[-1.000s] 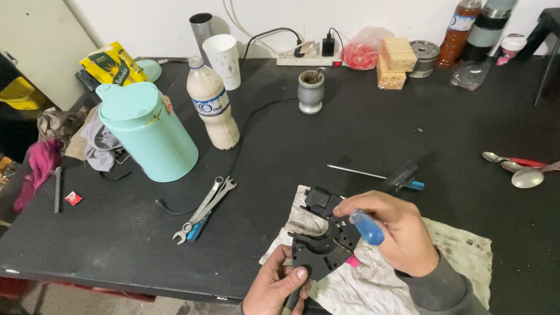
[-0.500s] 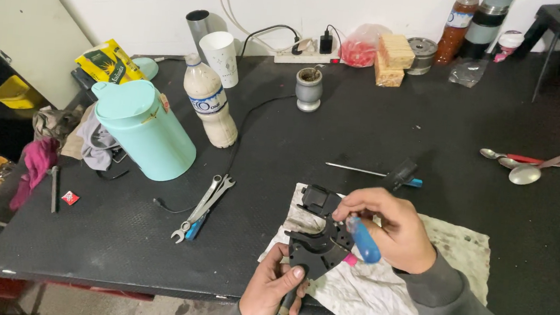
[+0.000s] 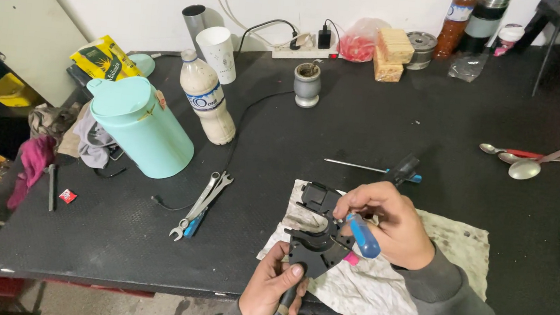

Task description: The person uses a blue-handled screwdriver to tighten screws on a black mechanical device, likely a bicycle component, resting on a white cloth. They rotate the device to access different sides and continue adjusting the screws throughout the clip.

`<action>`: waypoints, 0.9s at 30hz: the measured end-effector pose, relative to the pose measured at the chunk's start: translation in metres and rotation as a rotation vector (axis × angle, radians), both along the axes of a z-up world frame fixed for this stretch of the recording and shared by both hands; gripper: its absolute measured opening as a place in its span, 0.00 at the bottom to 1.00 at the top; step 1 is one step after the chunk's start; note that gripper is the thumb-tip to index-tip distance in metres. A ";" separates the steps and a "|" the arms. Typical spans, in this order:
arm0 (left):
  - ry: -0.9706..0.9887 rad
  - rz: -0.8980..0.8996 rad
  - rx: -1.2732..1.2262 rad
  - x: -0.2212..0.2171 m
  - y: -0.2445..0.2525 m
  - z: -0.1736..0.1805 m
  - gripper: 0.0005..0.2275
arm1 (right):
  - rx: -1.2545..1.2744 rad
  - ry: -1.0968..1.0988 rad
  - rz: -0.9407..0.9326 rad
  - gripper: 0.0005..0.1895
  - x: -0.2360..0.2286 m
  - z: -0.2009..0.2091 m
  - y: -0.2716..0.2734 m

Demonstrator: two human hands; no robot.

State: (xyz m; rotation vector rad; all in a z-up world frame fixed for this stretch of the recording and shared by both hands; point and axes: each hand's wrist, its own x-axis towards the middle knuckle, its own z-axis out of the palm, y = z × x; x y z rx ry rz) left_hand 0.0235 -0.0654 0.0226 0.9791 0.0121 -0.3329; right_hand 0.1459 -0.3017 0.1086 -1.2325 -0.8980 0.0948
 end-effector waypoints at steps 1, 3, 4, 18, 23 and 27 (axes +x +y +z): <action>0.001 -0.001 0.000 0.000 0.000 0.000 0.16 | 0.000 0.001 -0.001 0.17 0.002 -0.002 -0.001; -0.005 -0.003 0.003 0.000 0.000 0.001 0.17 | -0.046 -0.128 -0.084 0.10 0.005 -0.007 -0.004; -0.006 -0.002 0.004 0.000 0.000 0.002 0.17 | -0.046 -0.129 -0.084 0.10 0.005 -0.002 -0.003; -0.002 -0.034 0.024 0.000 0.001 0.004 0.18 | -0.229 -0.242 -0.185 0.06 0.003 0.010 0.000; -0.008 -0.023 0.023 0.000 0.000 0.003 0.17 | -0.037 -0.046 -0.034 0.12 0.003 -0.003 -0.002; 0.011 -0.010 0.044 0.000 -0.001 0.004 0.16 | -0.053 -0.155 -0.063 0.08 0.008 -0.014 -0.010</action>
